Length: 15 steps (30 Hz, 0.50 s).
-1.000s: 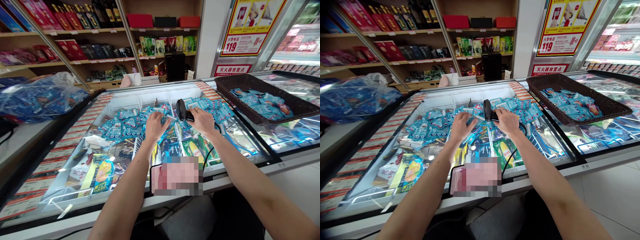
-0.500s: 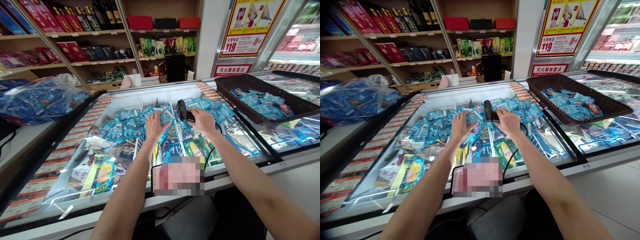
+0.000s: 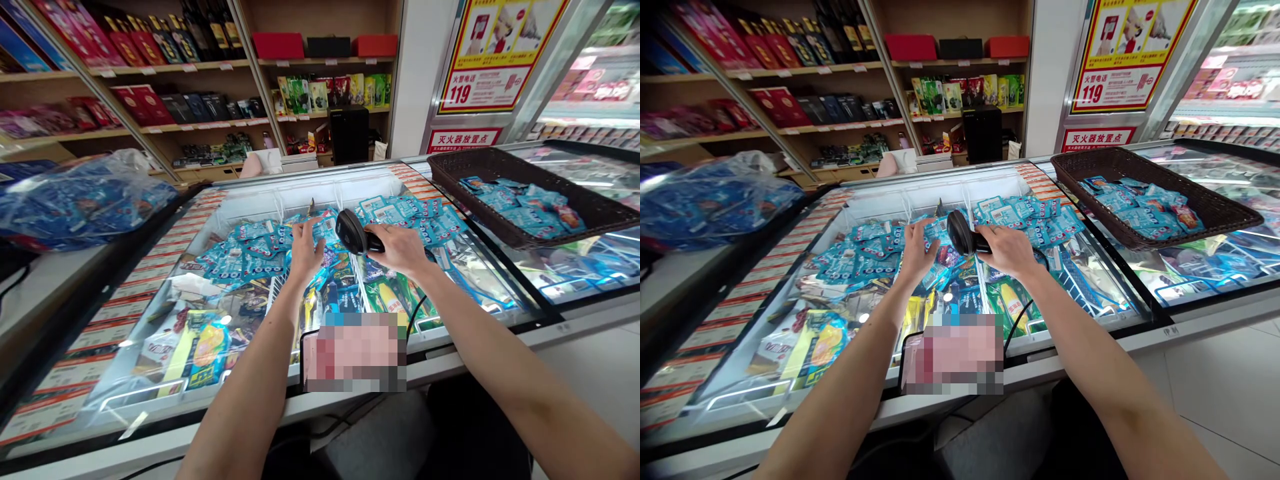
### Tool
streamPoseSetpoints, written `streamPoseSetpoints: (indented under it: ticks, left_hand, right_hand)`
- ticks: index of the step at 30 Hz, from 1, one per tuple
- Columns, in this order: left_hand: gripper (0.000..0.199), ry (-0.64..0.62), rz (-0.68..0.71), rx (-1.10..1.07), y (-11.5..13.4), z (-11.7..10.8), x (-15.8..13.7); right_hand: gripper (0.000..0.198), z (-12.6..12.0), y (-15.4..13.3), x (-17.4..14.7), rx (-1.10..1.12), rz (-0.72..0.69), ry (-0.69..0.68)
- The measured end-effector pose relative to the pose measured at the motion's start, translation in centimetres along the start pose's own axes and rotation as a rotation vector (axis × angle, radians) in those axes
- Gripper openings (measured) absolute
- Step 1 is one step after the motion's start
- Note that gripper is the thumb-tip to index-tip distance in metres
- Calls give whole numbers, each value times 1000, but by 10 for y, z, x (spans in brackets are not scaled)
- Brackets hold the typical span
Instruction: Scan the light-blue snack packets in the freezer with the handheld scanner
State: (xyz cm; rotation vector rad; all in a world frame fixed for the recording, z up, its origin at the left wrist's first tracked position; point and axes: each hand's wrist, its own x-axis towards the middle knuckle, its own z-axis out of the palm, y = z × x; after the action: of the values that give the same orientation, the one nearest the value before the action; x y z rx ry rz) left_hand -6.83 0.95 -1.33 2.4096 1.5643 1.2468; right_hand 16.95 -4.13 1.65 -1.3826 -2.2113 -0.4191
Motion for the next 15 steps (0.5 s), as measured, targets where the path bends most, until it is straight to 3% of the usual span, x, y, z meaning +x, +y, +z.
streamPoseSetpoints:
  ticks: [15]
  left_hand:
    - [47,5,-10,-13,-1,0,0]
  right_hand:
    - [36,3,0,0,12,-55,-63]
